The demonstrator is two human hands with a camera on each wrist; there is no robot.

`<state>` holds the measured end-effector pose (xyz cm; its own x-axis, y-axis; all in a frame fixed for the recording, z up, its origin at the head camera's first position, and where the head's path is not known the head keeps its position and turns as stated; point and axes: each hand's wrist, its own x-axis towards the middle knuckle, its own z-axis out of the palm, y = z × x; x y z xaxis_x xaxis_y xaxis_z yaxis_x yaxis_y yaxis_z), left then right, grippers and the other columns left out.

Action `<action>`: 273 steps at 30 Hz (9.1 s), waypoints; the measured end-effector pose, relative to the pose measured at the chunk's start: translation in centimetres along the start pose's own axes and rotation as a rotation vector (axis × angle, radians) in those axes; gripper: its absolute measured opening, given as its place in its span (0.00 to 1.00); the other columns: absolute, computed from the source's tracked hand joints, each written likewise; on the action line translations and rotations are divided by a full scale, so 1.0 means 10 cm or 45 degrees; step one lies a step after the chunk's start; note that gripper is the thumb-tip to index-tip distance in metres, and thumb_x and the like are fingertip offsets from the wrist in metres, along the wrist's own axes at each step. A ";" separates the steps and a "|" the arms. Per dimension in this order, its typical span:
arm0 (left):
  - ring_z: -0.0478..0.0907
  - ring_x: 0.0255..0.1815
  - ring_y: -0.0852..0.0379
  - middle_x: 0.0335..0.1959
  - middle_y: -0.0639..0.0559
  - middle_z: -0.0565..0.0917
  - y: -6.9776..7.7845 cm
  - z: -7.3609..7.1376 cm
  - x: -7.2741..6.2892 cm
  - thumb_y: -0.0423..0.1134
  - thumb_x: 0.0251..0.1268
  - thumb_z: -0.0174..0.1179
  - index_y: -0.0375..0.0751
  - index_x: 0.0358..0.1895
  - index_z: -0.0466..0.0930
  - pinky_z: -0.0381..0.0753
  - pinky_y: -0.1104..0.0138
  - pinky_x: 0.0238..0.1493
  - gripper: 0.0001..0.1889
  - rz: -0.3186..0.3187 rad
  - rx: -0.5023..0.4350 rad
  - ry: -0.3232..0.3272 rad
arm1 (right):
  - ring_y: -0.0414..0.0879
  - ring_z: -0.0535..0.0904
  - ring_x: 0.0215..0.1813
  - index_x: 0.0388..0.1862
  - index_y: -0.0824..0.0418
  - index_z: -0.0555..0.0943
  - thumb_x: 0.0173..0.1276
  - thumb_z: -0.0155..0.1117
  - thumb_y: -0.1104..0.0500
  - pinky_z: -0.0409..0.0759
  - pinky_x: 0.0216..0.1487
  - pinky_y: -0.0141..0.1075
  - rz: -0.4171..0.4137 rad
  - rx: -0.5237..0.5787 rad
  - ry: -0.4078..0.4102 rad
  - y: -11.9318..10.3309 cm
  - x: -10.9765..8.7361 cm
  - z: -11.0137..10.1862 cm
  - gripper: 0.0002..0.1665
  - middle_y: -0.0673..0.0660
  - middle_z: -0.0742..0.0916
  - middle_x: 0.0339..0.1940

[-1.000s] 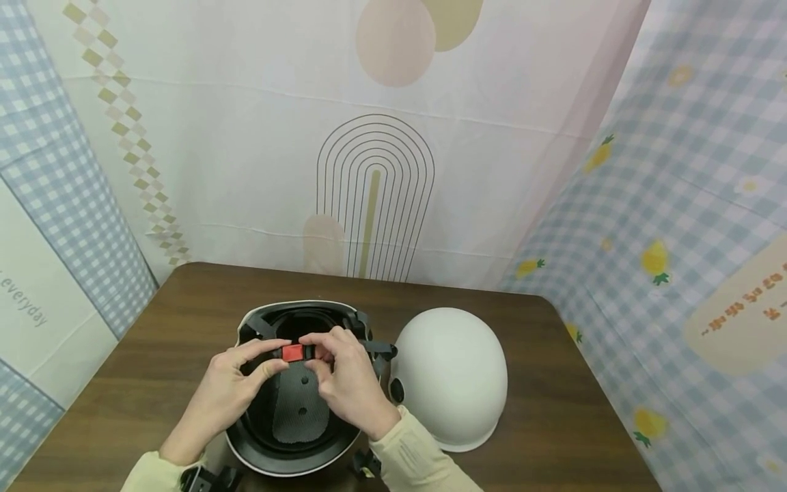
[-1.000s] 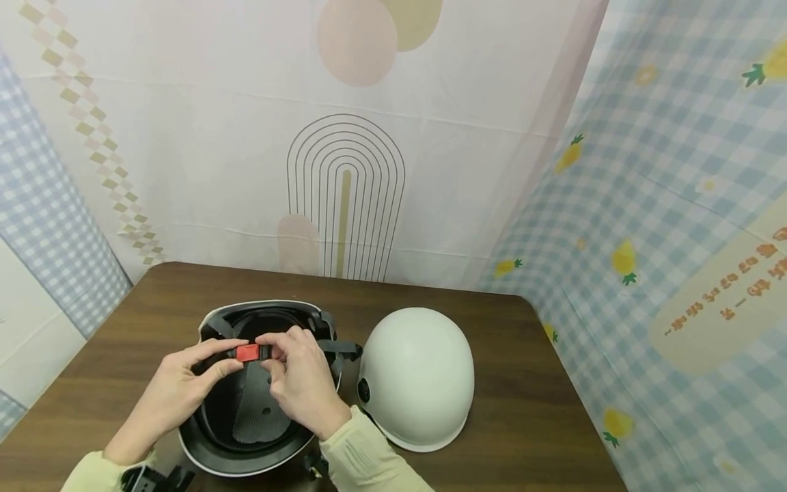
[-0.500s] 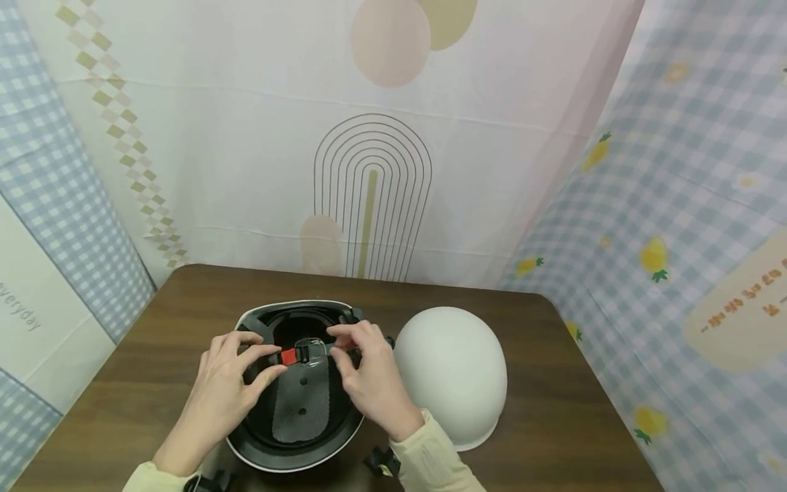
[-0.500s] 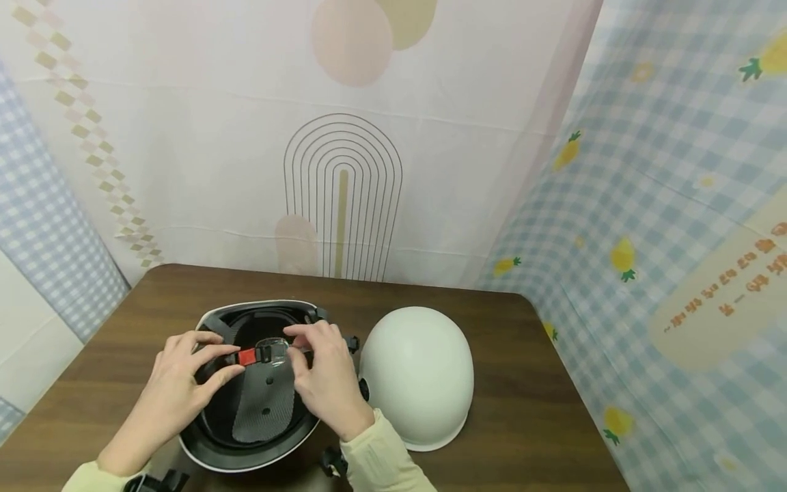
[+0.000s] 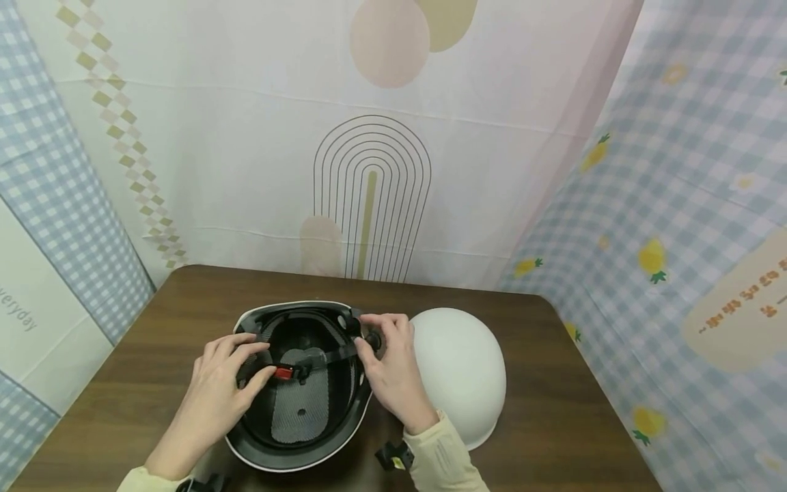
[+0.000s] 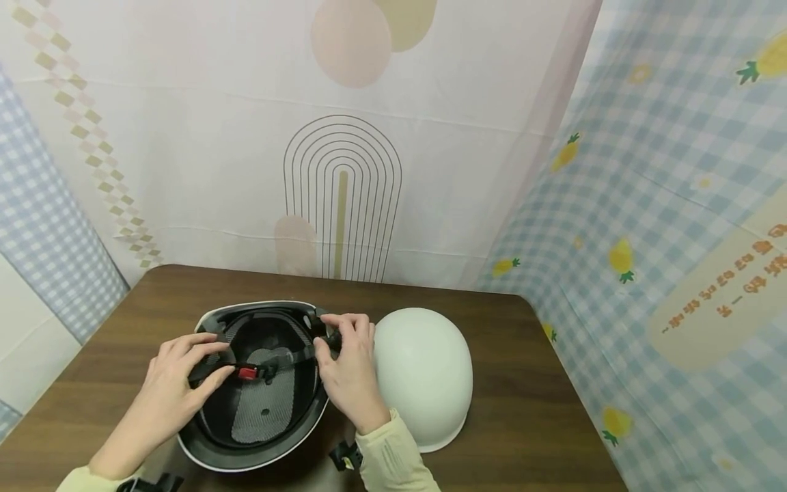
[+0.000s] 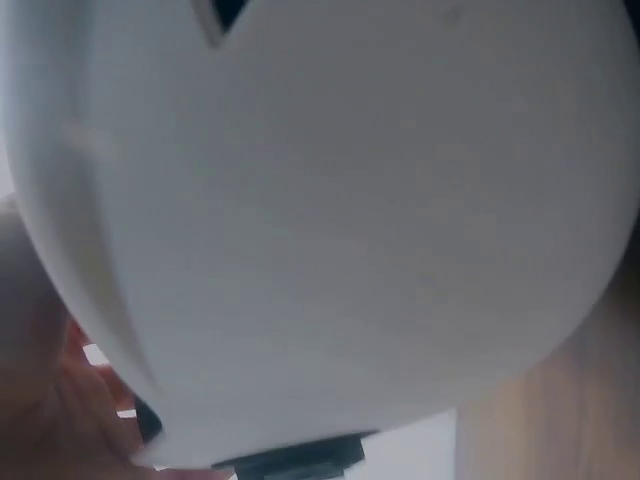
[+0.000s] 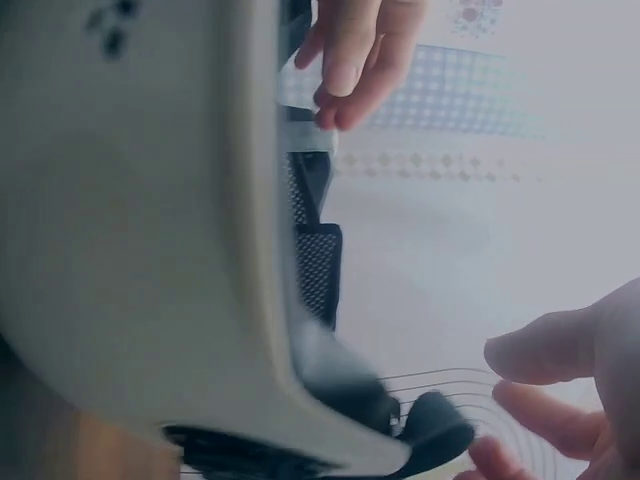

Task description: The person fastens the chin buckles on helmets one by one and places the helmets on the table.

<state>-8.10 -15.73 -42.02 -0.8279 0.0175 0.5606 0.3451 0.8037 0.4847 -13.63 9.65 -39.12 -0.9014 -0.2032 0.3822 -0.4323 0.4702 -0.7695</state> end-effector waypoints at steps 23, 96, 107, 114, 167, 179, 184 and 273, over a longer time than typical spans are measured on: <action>0.59 0.65 0.35 0.68 0.35 0.61 -0.13 0.04 -0.16 0.35 0.59 0.69 0.31 0.65 0.67 0.64 0.43 0.51 0.32 -0.142 -0.224 -0.038 | 0.53 0.64 0.69 0.76 0.60 0.56 0.71 0.60 0.49 0.65 0.65 0.50 0.155 -0.124 -0.219 0.09 -0.09 0.17 0.41 0.59 0.70 0.68; 0.49 0.73 0.29 0.72 0.26 0.56 -0.43 0.07 -0.18 0.51 0.71 0.56 0.14 0.64 0.61 0.40 0.39 0.70 0.38 -0.345 -0.222 -0.542 | 0.44 0.61 0.71 0.78 0.48 0.50 0.66 0.61 0.35 0.60 0.69 0.49 0.264 0.181 -0.300 0.10 -0.20 0.20 0.50 0.49 0.59 0.75; 0.47 0.73 0.29 0.72 0.27 0.56 -0.41 0.20 -0.22 0.54 0.69 0.57 0.19 0.66 0.61 0.44 0.35 0.65 0.40 -0.376 -0.171 -0.668 | 0.50 0.52 0.76 0.76 0.44 0.50 0.66 0.60 0.35 0.56 0.69 0.56 0.175 0.157 -0.319 0.07 -0.19 0.19 0.47 0.48 0.51 0.78; 0.46 0.74 0.29 0.71 0.26 0.58 -0.42 0.29 -0.23 0.58 0.68 0.55 0.20 0.66 0.63 0.44 0.34 0.65 0.42 -0.399 -0.103 -0.748 | 0.54 0.56 0.75 0.75 0.40 0.50 0.67 0.60 0.37 0.60 0.67 0.57 0.114 0.121 -0.344 0.04 -0.21 0.21 0.44 0.52 0.52 0.78; 0.76 0.51 0.33 0.49 0.35 0.82 -0.30 0.33 -0.18 0.57 0.67 0.58 0.30 0.59 0.76 0.74 0.42 0.48 0.32 -0.444 -0.040 -0.683 | 0.57 0.60 0.72 0.79 0.54 0.40 0.68 0.57 0.37 0.60 0.67 0.57 0.433 0.490 -0.309 0.23 -0.25 0.38 0.53 0.64 0.56 0.76; 0.69 0.59 0.31 0.57 0.32 0.78 -0.13 0.06 -0.05 0.56 0.74 0.49 0.25 0.68 0.62 0.59 0.35 0.56 0.36 -0.407 -0.059 -0.515 | 0.59 0.58 0.72 0.77 0.61 0.44 0.70 0.57 0.40 0.58 0.68 0.58 0.534 0.729 -0.264 0.22 -0.23 0.44 0.51 0.66 0.57 0.75; 0.58 0.71 0.38 0.71 0.39 0.64 0.15 -0.09 0.09 0.45 0.76 0.51 0.44 0.78 0.48 0.54 0.46 0.68 0.34 -0.189 -0.320 -0.237 | 0.58 0.57 0.73 0.77 0.62 0.44 0.71 0.56 0.40 0.57 0.68 0.58 0.529 0.733 -0.262 0.20 -0.23 0.43 0.50 0.66 0.56 0.75; 0.75 0.56 0.65 0.60 0.51 0.77 0.18 -0.13 0.13 0.24 0.65 0.59 0.41 0.61 0.75 0.70 0.76 0.53 0.22 -0.137 -0.757 0.031 | 0.54 0.50 0.77 0.80 0.51 0.40 0.69 0.53 0.32 0.56 0.68 0.61 0.432 0.338 -0.421 -0.14 -0.10 0.15 0.54 0.57 0.51 0.79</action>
<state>-7.97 -15.05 -39.48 -0.8641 -0.0647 0.4992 0.4536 0.3298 0.8279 -12.13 7.89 -39.19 -0.9321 -0.3573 -0.0583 -0.0684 0.3320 -0.9408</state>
